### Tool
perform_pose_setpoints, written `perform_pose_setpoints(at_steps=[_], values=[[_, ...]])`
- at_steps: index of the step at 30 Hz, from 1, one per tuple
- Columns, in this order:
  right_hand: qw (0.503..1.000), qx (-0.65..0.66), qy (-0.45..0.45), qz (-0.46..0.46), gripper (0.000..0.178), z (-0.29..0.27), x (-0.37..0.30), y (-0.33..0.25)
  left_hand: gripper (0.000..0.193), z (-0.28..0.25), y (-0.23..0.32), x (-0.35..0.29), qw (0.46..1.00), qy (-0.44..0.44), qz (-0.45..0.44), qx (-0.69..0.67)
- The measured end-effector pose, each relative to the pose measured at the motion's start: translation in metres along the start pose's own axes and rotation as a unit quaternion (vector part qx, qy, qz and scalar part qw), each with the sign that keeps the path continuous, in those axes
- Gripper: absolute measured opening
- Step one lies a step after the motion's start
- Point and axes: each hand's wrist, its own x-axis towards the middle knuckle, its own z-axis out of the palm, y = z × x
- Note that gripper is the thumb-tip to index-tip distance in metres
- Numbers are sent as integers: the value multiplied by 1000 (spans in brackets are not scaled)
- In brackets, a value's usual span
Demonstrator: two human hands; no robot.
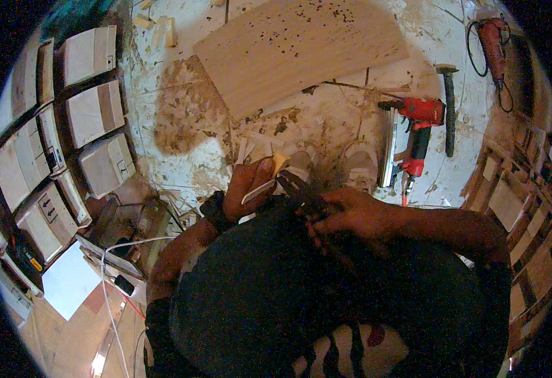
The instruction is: The person assembles small wooden blocks into a rectangular frame using a pneumatic nail gun and pliers. They repeatedly position the blocks, drive nails, and trim protruding nail ends, then place the completed frame aside.
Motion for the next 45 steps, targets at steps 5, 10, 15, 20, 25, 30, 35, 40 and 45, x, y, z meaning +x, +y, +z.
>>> perform_pose_setpoints(at_steps=[5, 10, 15, 20, 25, 30, 35, 40, 45], values=[[999, 8, -28, 18, 29, 1, 0, -7, 44, -17, -5, 3, 998, -31, 49, -4], [999, -2, -31, 31, 29, 0, 0, -9, 47, -36, -4, 7, 993, -104, 59, 12], [1000, 0, -27, 10, 26, -3, 2, -12, 47, -27, 8, 8, 996, -50, -65, -20], [1000, 20, -4, -12, 26, -8, 2, -12, 44, 10, 17, 9, 989, 144, -29, 1], [998, -21, -12, -50, 28, -6, 4, -7, 43, 9, 18, 2, 989, 115, -52, -72], [999, -32, -6, -2, 29, -1, 3, -6, 44, -6, 23, 0, 995, 66, -40, -64], [977, -213, -3, -32, 30, 5, -1, -14, 43, -44, 20, -4, 996, -35, -21, -74], [930, -356, 30, -86, 30, 21, -14, -40, 41, -79, 32, 5, 995, -87, 32, -22], [875, -482, 33, -35, 34, 24, -25, -56, 38, -104, 51, 15, 985, -166, 36, -32]])
